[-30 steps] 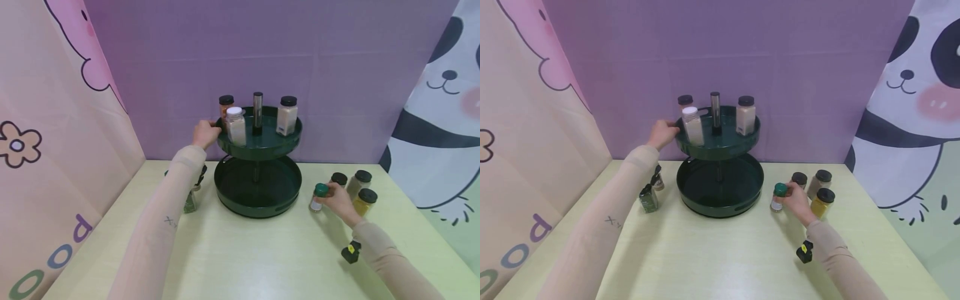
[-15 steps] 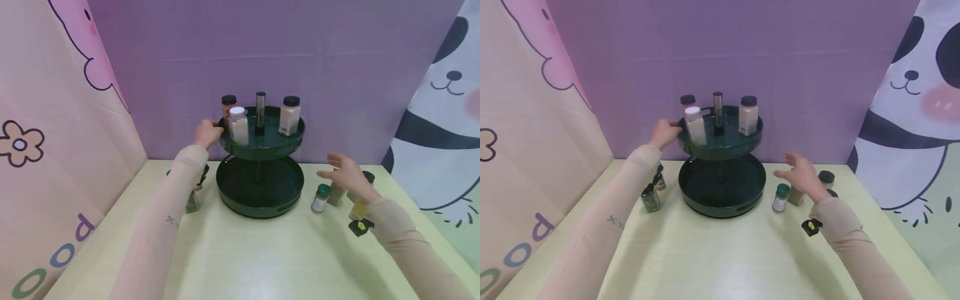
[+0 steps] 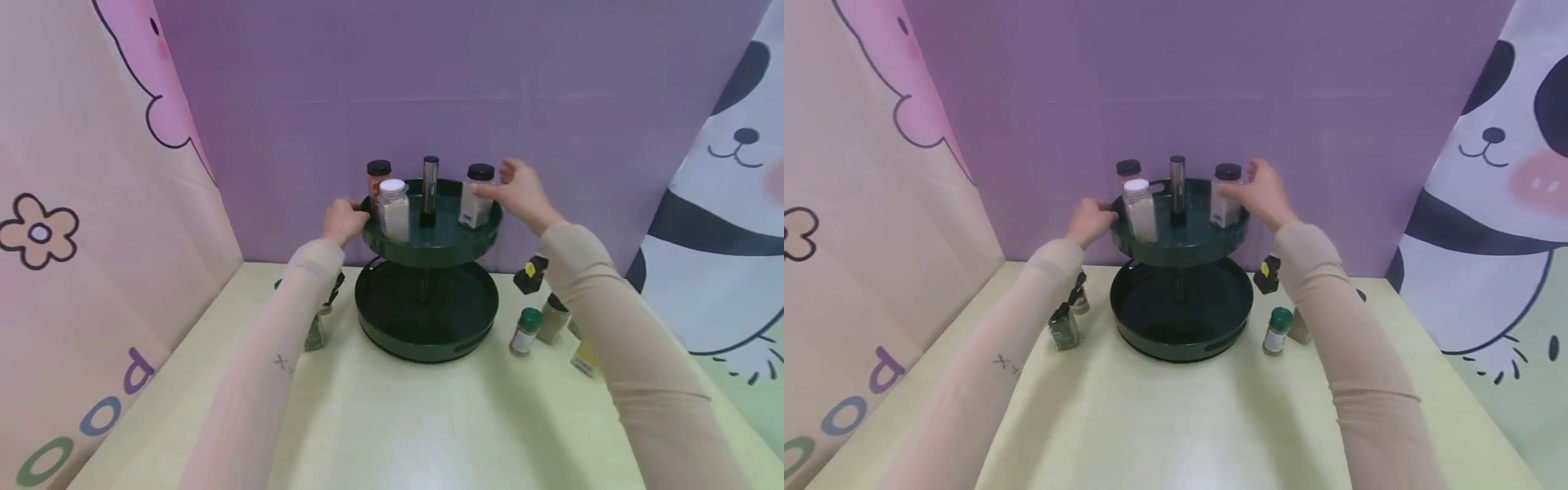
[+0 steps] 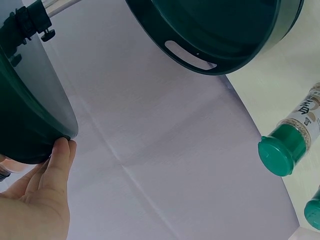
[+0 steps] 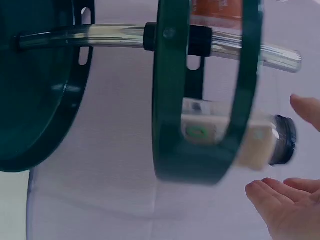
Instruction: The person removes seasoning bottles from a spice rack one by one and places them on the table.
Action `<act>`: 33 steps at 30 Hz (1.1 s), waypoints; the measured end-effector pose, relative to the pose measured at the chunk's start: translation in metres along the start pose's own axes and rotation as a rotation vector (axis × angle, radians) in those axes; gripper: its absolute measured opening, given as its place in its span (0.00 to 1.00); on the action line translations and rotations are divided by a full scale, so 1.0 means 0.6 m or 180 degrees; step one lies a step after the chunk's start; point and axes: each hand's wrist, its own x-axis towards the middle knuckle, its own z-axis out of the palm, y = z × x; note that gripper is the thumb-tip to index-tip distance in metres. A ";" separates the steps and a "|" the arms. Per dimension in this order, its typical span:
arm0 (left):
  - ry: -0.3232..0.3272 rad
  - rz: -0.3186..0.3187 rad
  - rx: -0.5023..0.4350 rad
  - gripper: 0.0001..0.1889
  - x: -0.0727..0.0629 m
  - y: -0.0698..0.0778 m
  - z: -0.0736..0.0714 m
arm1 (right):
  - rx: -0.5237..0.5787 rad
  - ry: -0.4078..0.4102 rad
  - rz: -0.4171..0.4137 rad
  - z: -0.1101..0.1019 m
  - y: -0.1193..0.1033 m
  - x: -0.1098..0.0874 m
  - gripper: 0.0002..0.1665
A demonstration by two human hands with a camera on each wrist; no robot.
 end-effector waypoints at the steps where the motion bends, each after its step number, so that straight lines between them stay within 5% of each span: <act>1: -0.0001 0.0011 0.0006 0.18 0.000 0.001 0.001 | -0.0019 -0.0014 0.0006 0.005 -0.002 0.006 0.55; 14: -0.0059 -0.0061 -0.0031 0.18 -0.005 0.018 0.015 | 0.0071 0.0364 -0.0030 0.029 0.019 0.022 0.32; 33: 0.0043 0.0016 -0.0052 0.17 0.000 0.015 0.017 | 0.0001 0.0571 0.0007 0.020 0.007 0.020 0.30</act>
